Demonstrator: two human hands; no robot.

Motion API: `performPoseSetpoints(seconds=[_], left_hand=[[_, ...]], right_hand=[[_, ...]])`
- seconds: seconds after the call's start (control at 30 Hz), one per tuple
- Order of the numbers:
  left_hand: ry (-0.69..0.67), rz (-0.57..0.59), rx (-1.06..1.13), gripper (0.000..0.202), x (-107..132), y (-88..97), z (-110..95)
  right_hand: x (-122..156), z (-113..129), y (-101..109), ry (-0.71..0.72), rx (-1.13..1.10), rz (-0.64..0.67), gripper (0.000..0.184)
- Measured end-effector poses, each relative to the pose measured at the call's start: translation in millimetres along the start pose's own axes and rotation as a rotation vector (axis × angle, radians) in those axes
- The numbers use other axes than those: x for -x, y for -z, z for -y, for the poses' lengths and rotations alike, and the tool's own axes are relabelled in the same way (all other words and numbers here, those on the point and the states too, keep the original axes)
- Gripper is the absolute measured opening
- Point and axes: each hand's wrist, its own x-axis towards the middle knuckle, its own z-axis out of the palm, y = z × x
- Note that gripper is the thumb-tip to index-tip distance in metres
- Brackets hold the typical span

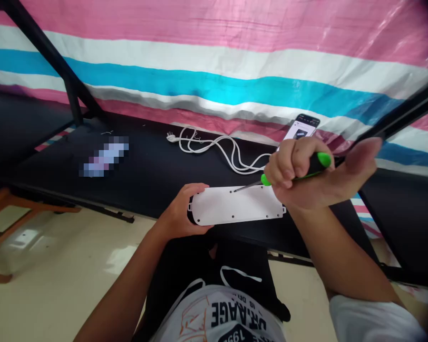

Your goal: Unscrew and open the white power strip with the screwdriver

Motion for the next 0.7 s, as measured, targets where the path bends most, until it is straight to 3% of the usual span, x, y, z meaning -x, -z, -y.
performPoseSetpoints(seconds=[0.1, 0.2, 0.57, 0.7], left_hand=[[0.001, -0.002, 0.006, 0.091, 0, -0.3, 1], [-0.001, 0.001, 0.015, 0.091, 0, -0.7, 2], [0.105, 0.032, -0.031, 0.093, 3, 1.0, 1], [0.142, 0.040, -0.049, 0.093, 3, 2.3, 1]], right_hand=[[-6, -12, 1, 0.033, 0.002, 0.114, 0.070], [-7, -19, -2, 0.047, 0.015, 0.132, 0.069], [-22, -43, -22, -0.286, 0.099, 0.036, 0.059], [-30, -57, -23, -0.278, 0.089, -0.032, 0.061]])
